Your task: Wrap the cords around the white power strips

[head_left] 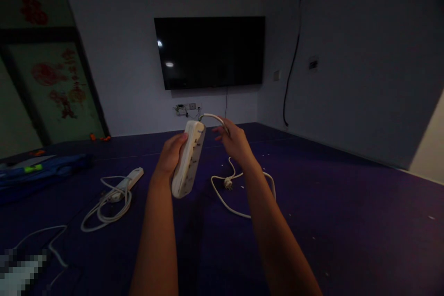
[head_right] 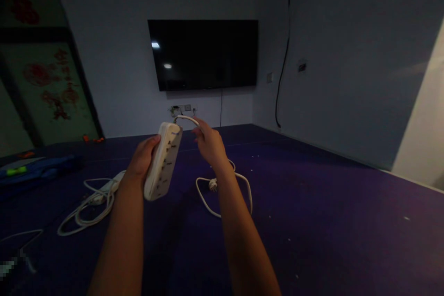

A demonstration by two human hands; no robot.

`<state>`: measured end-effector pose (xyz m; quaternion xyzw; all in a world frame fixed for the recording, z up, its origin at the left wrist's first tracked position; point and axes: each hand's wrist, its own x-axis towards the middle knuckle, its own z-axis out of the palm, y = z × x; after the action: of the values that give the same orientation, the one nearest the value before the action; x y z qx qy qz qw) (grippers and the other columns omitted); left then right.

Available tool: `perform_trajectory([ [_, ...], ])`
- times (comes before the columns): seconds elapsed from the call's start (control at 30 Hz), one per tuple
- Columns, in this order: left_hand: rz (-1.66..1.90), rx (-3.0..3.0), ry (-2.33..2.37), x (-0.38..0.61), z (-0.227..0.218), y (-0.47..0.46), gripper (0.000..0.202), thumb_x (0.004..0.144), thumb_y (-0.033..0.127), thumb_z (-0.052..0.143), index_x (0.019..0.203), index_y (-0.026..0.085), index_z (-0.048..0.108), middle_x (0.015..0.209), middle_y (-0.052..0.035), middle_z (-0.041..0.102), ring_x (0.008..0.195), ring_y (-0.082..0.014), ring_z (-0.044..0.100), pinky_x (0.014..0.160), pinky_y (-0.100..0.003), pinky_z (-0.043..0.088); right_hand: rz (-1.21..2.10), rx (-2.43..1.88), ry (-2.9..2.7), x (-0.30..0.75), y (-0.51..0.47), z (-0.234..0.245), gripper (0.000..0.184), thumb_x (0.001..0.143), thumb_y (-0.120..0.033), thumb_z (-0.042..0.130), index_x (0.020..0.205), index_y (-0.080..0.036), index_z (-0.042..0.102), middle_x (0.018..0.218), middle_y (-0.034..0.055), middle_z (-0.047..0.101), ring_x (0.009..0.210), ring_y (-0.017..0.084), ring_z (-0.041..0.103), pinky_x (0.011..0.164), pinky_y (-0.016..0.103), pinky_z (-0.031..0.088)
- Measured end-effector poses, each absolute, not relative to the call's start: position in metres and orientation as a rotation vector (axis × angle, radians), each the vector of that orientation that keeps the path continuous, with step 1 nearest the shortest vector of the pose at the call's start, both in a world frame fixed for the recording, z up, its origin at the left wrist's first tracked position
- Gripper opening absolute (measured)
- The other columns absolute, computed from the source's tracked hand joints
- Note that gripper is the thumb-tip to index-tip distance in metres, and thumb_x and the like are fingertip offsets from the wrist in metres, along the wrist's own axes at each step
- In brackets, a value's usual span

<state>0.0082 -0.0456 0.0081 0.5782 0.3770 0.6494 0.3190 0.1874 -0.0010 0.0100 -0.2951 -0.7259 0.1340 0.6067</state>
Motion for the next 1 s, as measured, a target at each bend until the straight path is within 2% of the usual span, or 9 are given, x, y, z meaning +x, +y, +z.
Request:
perform_trajectory([
  [0.1, 1.617, 1.394, 0.914, 0.011, 0.005, -0.046, 0.046, 0.071, 0.056, 0.059, 0.084, 0.013, 0.069, 0.056, -0.0013, 0.065, 0.051, -0.0149, 0.058, 0.048, -0.024, 0.043, 0.623, -0.567, -1.682, 0.185, -0.002, 0.009, 0.043, 0.091, -0.042, 0.045, 0.127, -0.020, 0.053, 0.092, 0.0073, 0.070, 0.065, 0.013, 0.066, 0.058, 0.026, 0.052],
  [0.17, 1.524, 1.313, 0.841, 0.013, 0.006, -0.047, 0.048, 0.073, 0.056, 0.057, 0.088, 0.013, 0.069, 0.057, -0.0032, 0.066, 0.049, -0.0155, 0.059, 0.048, -0.025, 0.045, 0.795, -0.510, -1.655, 0.182, -0.004, 0.009, 0.048, 0.086, -0.046, 0.054, 0.124, -0.018, 0.054, 0.090, 0.0076, 0.070, 0.068, 0.015, 0.067, 0.057, 0.026, 0.053],
  [0.3, 1.334, 1.172, 0.746, 0.019, 0.009, -0.051, 0.041, 0.075, 0.051, 0.056, 0.089, 0.014, 0.069, 0.057, -0.0040, 0.067, 0.048, -0.0152, 0.059, 0.047, -0.026, 0.046, 0.994, -0.454, -1.540, 0.176, -0.008, 0.009, 0.049, 0.068, -0.038, 0.073, 0.111, -0.016, 0.062, 0.084, 0.0058, 0.071, 0.076, 0.018, 0.068, 0.061, 0.030, 0.056],
  [0.43, 1.303, 1.143, 0.770, 0.020, 0.008, -0.046, 0.038, 0.076, 0.047, 0.058, 0.090, 0.014, 0.070, 0.060, -0.0052, 0.068, 0.050, -0.0162, 0.060, 0.050, -0.028, 0.047, 1.065, -0.477, -1.429, 0.175, -0.010, 0.010, 0.039, 0.062, -0.030, 0.076, 0.097, -0.015, 0.067, 0.083, 0.0053, 0.072, 0.074, 0.018, 0.068, 0.059, 0.030, 0.057],
  [0.57, 1.353, 1.195, 0.812, 0.024, 0.003, -0.037, 0.039, 0.077, 0.050, 0.058, 0.093, 0.015, 0.069, 0.068, -0.0062, 0.069, 0.057, -0.0179, 0.062, 0.055, -0.030, 0.049, 1.074, -0.543, -1.302, 0.175, -0.009, 0.011, 0.038, 0.058, -0.024, 0.076, 0.092, -0.013, 0.066, 0.072, 0.0032, 0.070, 0.064, 0.016, 0.067, 0.051, 0.026, 0.055],
  [0.7, 1.413, 1.352, 0.926, 0.027, 0.002, -0.035, 0.050, 0.077, 0.058, 0.057, 0.105, 0.017, 0.063, 0.091, -0.0100, 0.071, 0.077, -0.0227, 0.067, 0.064, -0.033, 0.052, 0.968, -0.627, -1.119, 0.173, -0.005, 0.010, 0.038, 0.055, -0.025, 0.077, 0.088, -0.012, 0.064, 0.066, 0.0015, 0.068, 0.056, 0.013, 0.063, 0.042, 0.020, 0.048],
  [0.8, 1.412, 1.549, 1.100, 0.030, 0.001, -0.037, 0.065, 0.071, 0.053, 0.068, 0.123, 0.017, 0.052, 0.113, -0.0152, 0.064, 0.095, -0.0260, 0.065, 0.077, -0.038, 0.052, 0.855, -0.654, -1.029, 0.175, 0.002, 0.006, 0.039, 0.054, -0.026, 0.077, 0.087, -0.013, 0.063, 0.068, 0.0015, 0.067, 0.056, 0.013, 0.062, 0.043, 0.021, 0.048],
  [0.9, 1.418, 1.724, 1.275, 0.036, -0.001, -0.038, 0.090, 0.061, 0.042, 0.080, 0.137, 0.016, 0.038, 0.131, -0.0217, 0.052, 0.111, -0.0316, 0.058, 0.089, -0.045, 0.047, 0.756, -0.685, -0.943, 0.178, 0.009, 0.001, 0.041, 0.056, -0.029, 0.075, 0.091, -0.012, 0.062, 0.071, 0.0030, 0.067, 0.059, 0.014, 0.063, 0.046, 0.024, 0.050],
  [1.0, 1.434, 1.877, 1.408, 0.046, -0.003, -0.039, 0.108, 0.049, 0.035, 0.086, 0.141, 0.015, 0.031, 0.141, -0.0261, 0.040, 0.127, -0.0383, 0.043, 0.099, -0.051, 0.039, 0.692, -0.714, -0.868, 0.179, 0.010, 0.000, 0.046, 0.060, -0.033, 0.073, 0.099, -0.012, 0.061, 0.075, 0.0047, 0.067, 0.063, 0.016, 0.064, 0.048, 0.025, 0.051],
])
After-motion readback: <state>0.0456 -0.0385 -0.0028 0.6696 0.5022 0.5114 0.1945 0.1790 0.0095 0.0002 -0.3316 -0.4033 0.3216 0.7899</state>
